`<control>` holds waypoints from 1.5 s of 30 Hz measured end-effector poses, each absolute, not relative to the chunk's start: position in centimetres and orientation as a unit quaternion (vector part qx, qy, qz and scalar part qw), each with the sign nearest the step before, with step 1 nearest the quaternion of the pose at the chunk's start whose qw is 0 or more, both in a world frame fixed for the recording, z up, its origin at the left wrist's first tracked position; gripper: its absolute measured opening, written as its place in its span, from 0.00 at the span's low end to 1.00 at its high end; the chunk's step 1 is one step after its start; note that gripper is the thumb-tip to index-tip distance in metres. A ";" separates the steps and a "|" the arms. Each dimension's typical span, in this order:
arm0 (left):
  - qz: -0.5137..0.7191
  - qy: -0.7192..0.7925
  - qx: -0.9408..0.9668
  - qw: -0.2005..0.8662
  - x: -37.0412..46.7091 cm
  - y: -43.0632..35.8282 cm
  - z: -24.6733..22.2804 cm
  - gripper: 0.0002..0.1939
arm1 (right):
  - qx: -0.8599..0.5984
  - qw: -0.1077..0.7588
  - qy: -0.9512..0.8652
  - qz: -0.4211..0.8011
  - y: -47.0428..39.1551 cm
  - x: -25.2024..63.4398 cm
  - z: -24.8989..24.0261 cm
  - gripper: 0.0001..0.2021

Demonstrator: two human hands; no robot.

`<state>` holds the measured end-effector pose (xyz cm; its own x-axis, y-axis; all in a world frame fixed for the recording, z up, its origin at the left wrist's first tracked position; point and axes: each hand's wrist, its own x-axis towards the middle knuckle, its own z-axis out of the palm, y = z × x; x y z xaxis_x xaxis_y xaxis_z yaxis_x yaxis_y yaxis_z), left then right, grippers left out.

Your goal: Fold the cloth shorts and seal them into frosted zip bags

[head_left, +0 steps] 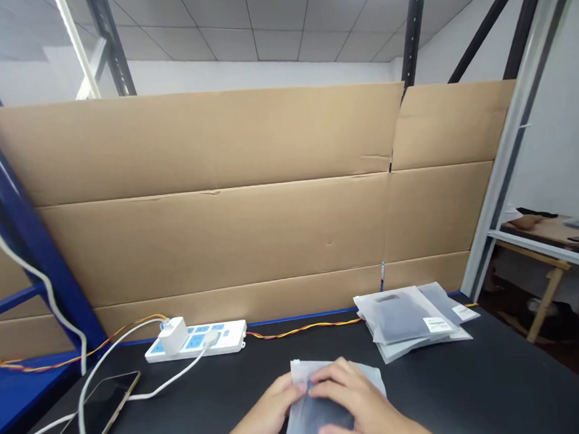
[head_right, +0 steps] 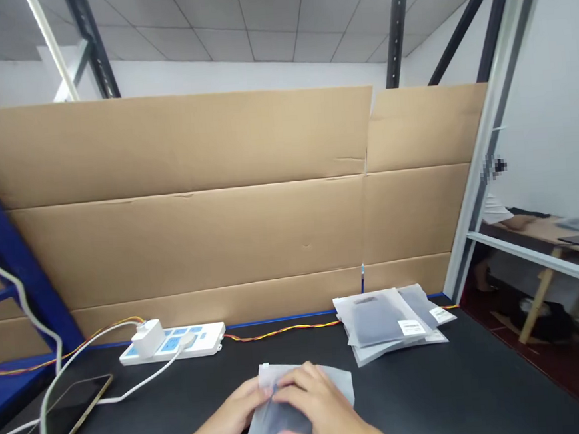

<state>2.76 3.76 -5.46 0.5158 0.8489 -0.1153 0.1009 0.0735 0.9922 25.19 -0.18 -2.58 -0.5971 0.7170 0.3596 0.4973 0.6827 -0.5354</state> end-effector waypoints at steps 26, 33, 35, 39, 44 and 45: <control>0.262 0.409 0.748 0.452 1.7 4.7 -1.1 0.25 | -0.397 0.360 -0.711 0.456 0.8 26.4 -2.3 0.16; 0.342 0.472 0.714 0.389 -2.2 7.9 -1.8 0.23 | -0.355 0.318 -0.691 0.543 1.2 28.2 -1.7 0.16; 0.349 0.465 0.719 0.381 -1.2 7.4 -2.4 0.23 | -0.342 0.342 -0.670 0.563 1.1 28.1 -1.4 0.14; 0.349 0.442 0.743 0.363 1.8 5.7 -3.2 0.23 | -0.356 0.330 -0.707 0.514 0.7 27.8 -1.0 0.13; 0.313 0.419 0.786 0.330 4.2 3.6 -3.2 0.25 | -0.330 0.234 -0.778 0.480 0.1 26.9 -1.4 0.15; 0.301 0.415 0.796 0.322 4.5 3.2 -3.2 0.24 | -0.311 0.222 -0.785 0.487 0.0 26.7 -1.5 0.15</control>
